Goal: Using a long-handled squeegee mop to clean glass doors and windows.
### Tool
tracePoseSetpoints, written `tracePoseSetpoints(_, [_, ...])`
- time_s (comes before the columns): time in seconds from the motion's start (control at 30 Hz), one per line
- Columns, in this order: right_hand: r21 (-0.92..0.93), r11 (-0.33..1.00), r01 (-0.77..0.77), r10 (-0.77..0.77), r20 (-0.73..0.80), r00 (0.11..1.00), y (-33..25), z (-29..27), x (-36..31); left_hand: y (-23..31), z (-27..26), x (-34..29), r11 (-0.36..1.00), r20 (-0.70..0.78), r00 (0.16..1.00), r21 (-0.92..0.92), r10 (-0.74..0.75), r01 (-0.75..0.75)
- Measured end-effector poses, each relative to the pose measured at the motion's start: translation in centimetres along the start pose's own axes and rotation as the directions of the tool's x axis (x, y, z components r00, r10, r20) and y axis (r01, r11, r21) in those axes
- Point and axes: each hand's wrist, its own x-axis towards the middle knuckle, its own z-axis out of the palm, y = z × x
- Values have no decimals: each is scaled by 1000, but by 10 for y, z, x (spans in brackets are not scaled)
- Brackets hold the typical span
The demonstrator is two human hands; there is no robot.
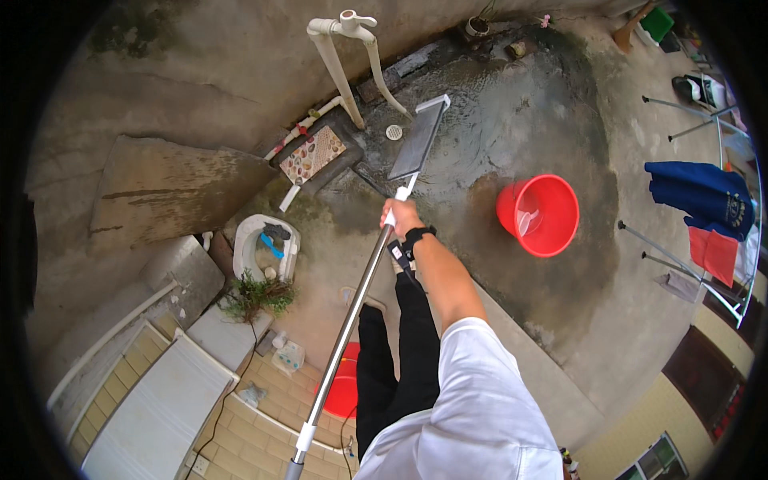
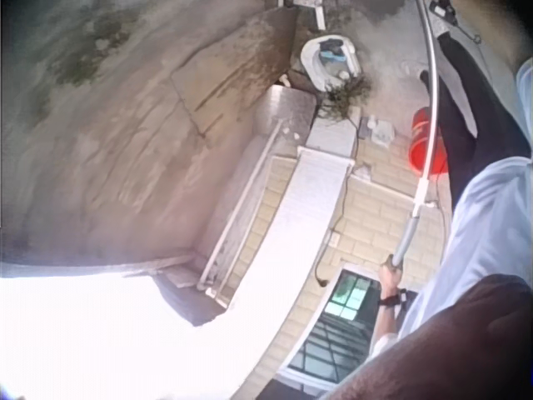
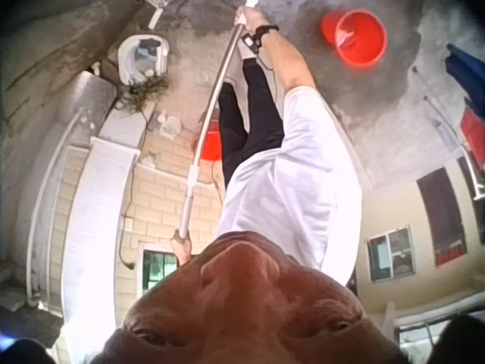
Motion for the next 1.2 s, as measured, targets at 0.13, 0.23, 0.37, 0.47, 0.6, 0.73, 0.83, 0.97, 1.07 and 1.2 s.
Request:
tracePoseSetpoints(0.13, [45,999,-3,6,-57,998,4,2,-10,4,-8,15,995,38,999,-96,29,-25])
tracePoseSetpoints(0.23, [134,989,65,-62,-26,998,25,13,-32,20,-20,35,996,49,998,-90,34,-29])
tracePoseSetpoints(0.37, [209,978,-16,18,-11,1000,78,55,-87,97,-42,76,996,32,999,81,20,-23])
tracePoseSetpoints(0.47, [316,944,-95,102,-7,995,107,78,-131,146,-55,102,991,-22,999,128,49,-46])
tracePoseSetpoints(0.6, [234,964,-124,125,13,992,134,107,-172,175,-53,120,983,-62,998,186,11,1])
tracePoseSetpoints(0.73, [178,976,-128,126,20,992,122,101,-156,135,-35,106,985,-79,996,170,45,-31])
tracePoseSetpoints(0.83, [260,960,-99,75,103,992,79,51,-76,84,-35,77,999,1,1000,-41,-13,13])
tracePoseSetpoints(0.97, [102,995,17,-17,-4,1000,27,35,-32,52,-44,35,996,55,996,-50,-70,73])
tracePoseSetpoints(1.07, [103,989,103,-104,1,995,-8,7,-4,9,-35,25,996,68,997,-76,-35,40])
tracePoseSetpoints(1.2, [200,978,57,-62,20,998,-7,10,-19,20,-34,36,995,47,997,84,-58,54])
